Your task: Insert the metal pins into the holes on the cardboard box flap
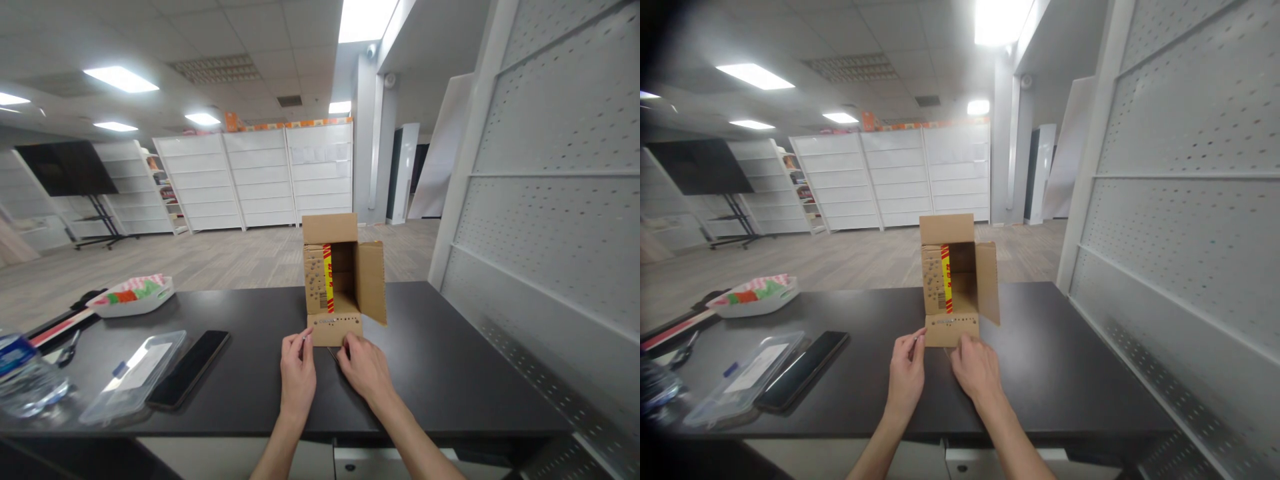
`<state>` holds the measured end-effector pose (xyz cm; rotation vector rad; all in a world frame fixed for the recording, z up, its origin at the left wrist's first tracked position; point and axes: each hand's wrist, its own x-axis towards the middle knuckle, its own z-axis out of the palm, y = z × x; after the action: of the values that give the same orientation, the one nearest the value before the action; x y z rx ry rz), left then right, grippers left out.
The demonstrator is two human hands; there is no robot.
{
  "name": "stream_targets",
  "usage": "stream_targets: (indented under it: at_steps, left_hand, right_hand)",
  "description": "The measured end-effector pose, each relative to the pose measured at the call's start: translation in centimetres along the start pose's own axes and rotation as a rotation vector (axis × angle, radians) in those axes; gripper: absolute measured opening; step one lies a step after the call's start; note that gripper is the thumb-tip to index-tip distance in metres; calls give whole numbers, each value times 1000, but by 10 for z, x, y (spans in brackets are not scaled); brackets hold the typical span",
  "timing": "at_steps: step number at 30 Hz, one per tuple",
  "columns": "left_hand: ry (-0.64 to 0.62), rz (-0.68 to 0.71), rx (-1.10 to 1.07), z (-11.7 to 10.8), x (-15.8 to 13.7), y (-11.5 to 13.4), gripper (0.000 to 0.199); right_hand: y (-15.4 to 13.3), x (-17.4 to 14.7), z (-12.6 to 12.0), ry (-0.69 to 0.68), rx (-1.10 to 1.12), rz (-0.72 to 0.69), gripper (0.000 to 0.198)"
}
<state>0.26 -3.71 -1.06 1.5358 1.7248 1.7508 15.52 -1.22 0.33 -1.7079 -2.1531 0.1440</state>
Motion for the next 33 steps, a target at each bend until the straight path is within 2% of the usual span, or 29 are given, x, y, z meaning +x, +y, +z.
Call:
stream_targets:
  at_steps: [5, 12, 15, 21, 27, 33]
  left_hand:
    - [-51, -18, -63, 1, -2, 3, 38]
    - [10, -101, -184, 5, -2, 3, 31]
    - [-24, -98, -169, 6, -1, 4, 29]
    - [-91, -59, -136, 8, 5, 16, 29]
    - [-77, 87, -112, 18, 27, 32, 26]
    - [-35, 72, -112, 43, 42, 25, 27]
  right_hand:
    - [-1, -1, -2, -4, 4, -5, 12]
    - [-1, -1, -2, -8, 9, -1, 14]
    - [-1, 0, -2, -11, 20, -1, 13]
    - [-2, -1, -3, -14, 22, 2, 13]
    - [-3, 0, -6, -30, 22, 9, 14]
    - [-3, 0, -6, -33, 23, 12, 14]
